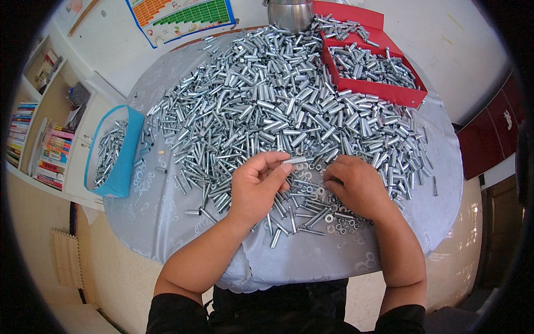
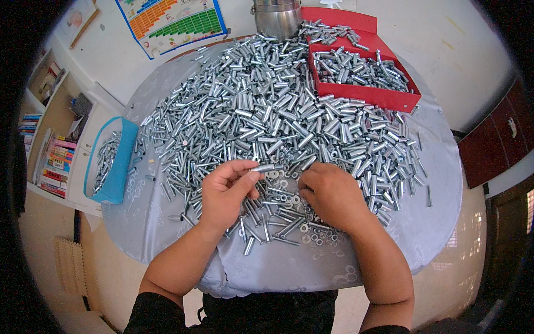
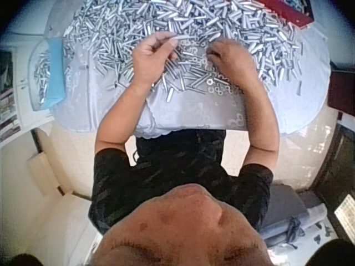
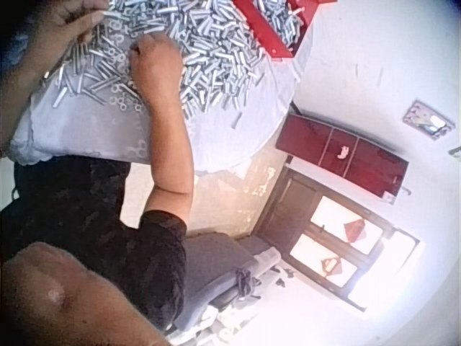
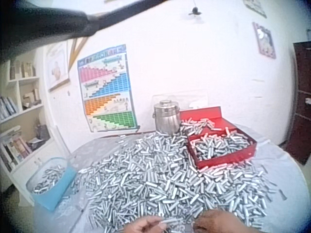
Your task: The person repeatedly picks up metal bolts and washers from a large pile on a table and threads the washers onto the bolts by hand. The assembled fasteners are placed back onto the table among the remaining parts.
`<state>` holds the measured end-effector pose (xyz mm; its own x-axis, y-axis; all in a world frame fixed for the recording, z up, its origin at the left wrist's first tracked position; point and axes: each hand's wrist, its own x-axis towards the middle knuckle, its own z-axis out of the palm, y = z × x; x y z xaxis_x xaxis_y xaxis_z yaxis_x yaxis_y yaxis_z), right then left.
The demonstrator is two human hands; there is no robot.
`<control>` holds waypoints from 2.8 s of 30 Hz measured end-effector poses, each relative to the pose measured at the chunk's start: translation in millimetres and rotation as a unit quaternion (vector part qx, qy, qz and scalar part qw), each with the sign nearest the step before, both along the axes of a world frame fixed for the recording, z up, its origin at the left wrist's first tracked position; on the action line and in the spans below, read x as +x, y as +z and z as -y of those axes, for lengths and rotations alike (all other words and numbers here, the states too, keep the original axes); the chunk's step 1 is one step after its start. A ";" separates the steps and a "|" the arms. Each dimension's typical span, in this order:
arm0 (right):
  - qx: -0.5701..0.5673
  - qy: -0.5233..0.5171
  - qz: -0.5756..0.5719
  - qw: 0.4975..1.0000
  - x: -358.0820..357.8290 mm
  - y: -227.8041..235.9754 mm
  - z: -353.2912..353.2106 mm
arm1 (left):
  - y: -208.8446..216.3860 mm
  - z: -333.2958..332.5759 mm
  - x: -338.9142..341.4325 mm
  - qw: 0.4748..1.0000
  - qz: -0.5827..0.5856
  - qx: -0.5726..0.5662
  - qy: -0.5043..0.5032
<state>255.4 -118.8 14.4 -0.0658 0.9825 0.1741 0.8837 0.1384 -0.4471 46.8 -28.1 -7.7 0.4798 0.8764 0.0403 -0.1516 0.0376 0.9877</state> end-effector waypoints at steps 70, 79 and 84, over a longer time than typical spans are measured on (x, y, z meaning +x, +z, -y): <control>0.066 0.035 -0.002 0.997 6.3 -4.0 -2.8 | 2.3 -3.5 -4.4 0.998 0.029 -0.043 -0.046; 0.046 0.015 0.031 0.998 -0.4 -6.0 -2.2 | 1.5 -2.1 -3.2 0.997 0.033 -0.049 -0.047; 0.040 0.016 0.030 0.999 -2.2 -4.3 -1.8 | 0.8 -2.0 -3.5 0.997 0.032 -0.049 -0.049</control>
